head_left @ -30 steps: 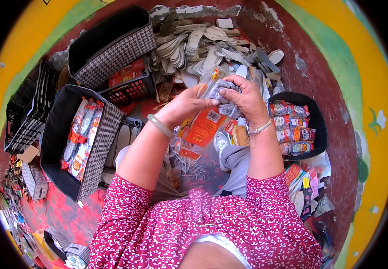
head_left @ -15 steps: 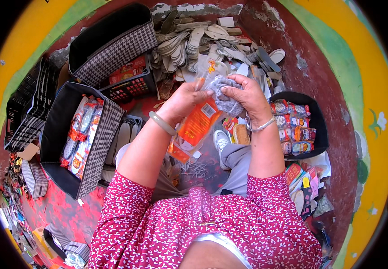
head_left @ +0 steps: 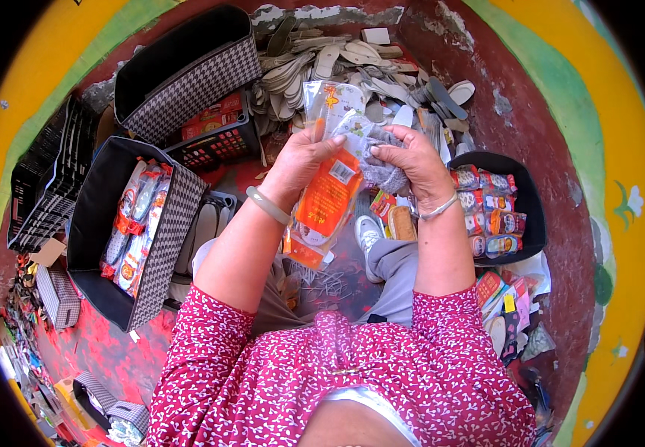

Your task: The person picks up items from a pile on the floor, places them inside plastic bags, and then places the bags into a crate, occasionally dipping a cloth into a bucket of water.

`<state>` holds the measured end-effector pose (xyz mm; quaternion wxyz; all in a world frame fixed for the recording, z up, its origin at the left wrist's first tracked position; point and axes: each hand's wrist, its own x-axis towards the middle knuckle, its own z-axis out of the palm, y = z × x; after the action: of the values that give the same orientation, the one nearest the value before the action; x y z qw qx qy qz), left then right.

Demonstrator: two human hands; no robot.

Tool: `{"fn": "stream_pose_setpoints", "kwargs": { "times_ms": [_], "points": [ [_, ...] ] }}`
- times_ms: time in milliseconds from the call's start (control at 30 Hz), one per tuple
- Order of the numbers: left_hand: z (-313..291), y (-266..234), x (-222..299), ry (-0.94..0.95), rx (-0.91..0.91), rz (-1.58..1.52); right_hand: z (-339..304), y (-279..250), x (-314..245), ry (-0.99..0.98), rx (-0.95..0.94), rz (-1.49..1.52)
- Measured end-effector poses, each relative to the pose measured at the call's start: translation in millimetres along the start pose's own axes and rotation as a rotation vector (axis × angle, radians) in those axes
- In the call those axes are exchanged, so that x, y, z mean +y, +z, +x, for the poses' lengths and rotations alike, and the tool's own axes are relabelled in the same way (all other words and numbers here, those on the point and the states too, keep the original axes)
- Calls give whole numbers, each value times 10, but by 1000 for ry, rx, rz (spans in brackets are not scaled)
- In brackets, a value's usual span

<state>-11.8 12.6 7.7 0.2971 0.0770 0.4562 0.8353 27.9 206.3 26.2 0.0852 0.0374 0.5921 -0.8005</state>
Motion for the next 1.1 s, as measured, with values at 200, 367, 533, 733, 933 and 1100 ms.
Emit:
{"fn": "stream_pose_setpoints", "kwargs": {
  "times_ms": [200,367,533,733,933,1100],
  "points": [
    [-1,5,23,13,6,13,-26,17,-62,-43,23,-71],
    [-9,18,34,24,-5,-28,-43,-36,-117,8,-6,-39],
    [-6,2,30,39,19,-66,-46,-68,-129,36,7,18],
    [-12,17,48,78,19,-113,-50,-84,-136,66,-19,62],
    [3,-192,304,181,122,-177,-71,-313,-118,-3,74,111],
    [-6,-212,286,256,132,-295,60,-250,-15,-3,2,537]
  ]
}}
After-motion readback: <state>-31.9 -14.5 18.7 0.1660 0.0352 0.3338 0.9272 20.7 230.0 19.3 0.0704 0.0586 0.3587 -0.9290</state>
